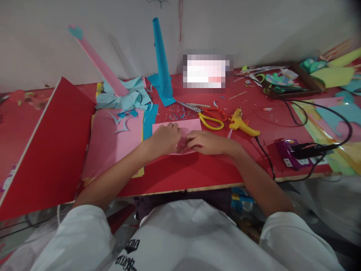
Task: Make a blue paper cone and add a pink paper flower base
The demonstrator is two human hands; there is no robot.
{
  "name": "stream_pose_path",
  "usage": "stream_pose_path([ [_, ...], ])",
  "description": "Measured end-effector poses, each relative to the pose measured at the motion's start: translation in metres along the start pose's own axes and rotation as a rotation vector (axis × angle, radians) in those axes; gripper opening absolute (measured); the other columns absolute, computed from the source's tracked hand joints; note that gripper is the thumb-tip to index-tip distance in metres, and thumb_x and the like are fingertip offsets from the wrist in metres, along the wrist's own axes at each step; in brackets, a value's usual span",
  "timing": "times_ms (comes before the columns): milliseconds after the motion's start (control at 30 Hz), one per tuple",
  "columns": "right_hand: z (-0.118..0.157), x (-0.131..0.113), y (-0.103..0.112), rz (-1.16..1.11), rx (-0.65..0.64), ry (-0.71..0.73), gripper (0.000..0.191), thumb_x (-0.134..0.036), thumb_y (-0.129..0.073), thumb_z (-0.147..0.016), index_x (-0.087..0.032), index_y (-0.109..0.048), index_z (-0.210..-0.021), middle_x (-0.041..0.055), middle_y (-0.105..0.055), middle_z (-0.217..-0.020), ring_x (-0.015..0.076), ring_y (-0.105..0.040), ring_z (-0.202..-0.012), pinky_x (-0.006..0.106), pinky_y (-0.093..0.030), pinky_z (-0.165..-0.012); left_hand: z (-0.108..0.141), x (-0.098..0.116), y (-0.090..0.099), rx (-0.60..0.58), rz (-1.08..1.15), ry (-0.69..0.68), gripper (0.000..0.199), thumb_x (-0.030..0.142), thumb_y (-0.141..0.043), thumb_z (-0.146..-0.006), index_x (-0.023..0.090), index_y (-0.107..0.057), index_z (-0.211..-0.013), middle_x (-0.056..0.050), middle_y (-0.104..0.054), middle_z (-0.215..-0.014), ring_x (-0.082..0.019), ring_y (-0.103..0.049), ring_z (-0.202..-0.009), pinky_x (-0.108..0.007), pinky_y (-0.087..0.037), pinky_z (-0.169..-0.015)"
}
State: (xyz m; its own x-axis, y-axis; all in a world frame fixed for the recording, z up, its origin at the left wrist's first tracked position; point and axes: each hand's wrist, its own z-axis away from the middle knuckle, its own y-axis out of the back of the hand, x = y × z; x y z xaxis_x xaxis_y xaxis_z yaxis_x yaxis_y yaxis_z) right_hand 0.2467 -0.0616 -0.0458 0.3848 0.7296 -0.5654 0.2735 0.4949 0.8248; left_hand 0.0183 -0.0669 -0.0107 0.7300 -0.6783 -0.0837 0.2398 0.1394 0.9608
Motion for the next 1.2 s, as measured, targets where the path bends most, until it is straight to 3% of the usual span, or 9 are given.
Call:
stream_pose_path([
  [400,0.001,0.026,-0.005,-0.090,-0.025,0.111,0.039,-0.003,-0.060,-0.094,-0.024,-0.091,-0.106,0.0091,-0.073,-0.099,0.0223,-0.065,-0.097,0.032,-0.048,-0.087,0.004,0.004,0.009,-0.070,-0.044,-0.005,0.059,0.056,-0.069,-0.104,0.003,-0.073,-0.130,-0.029,-0.068,-0.136,-0.041,-0.066,-0.126,-0.040,-0.055,-0.085],
  [767,0.002,0.027,-0.002,-0.164,-0.053,0.113,0.037,0.002,-0.054,-0.086,-0.019,-0.085,-0.091,0.0095,-0.076,-0.094,0.0237,-0.068,-0.098,0.035,-0.050,-0.092,0.004,0.004,0.008,-0.069,-0.036,-0.009,0.063,0.050,-0.076,-0.101,0.000,-0.067,-0.137,-0.030,-0.068,-0.133,-0.041,-0.066,-0.127,-0.042,-0.056,-0.090],
  [967,0.003,0.031,-0.001,-0.193,-0.042,0.106,0.036,-0.002,-0.057,-0.089,-0.019,-0.086,-0.102,0.0110,-0.081,-0.103,0.0242,-0.070,-0.102,0.036,-0.053,-0.095,0.004,0.005,0.009,-0.065,-0.026,-0.004,0.059,0.050,-0.077,-0.100,0.003,-0.069,-0.135,-0.029,-0.068,-0.133,-0.041,-0.067,-0.126,-0.042,-0.057,-0.091],
  [1200,0.003,0.027,0.004,-0.237,-0.099,0.060,0.039,0.001,-0.053,-0.082,-0.018,-0.087,-0.091,0.0099,-0.082,-0.098,0.0219,-0.073,-0.095,0.033,-0.054,-0.092,0.004,0.005,0.010,-0.076,-0.030,0.002,0.063,0.049,-0.076,-0.101,0.000,-0.066,-0.138,-0.029,-0.068,-0.136,-0.040,-0.066,-0.126,-0.042,-0.057,-0.089],
])
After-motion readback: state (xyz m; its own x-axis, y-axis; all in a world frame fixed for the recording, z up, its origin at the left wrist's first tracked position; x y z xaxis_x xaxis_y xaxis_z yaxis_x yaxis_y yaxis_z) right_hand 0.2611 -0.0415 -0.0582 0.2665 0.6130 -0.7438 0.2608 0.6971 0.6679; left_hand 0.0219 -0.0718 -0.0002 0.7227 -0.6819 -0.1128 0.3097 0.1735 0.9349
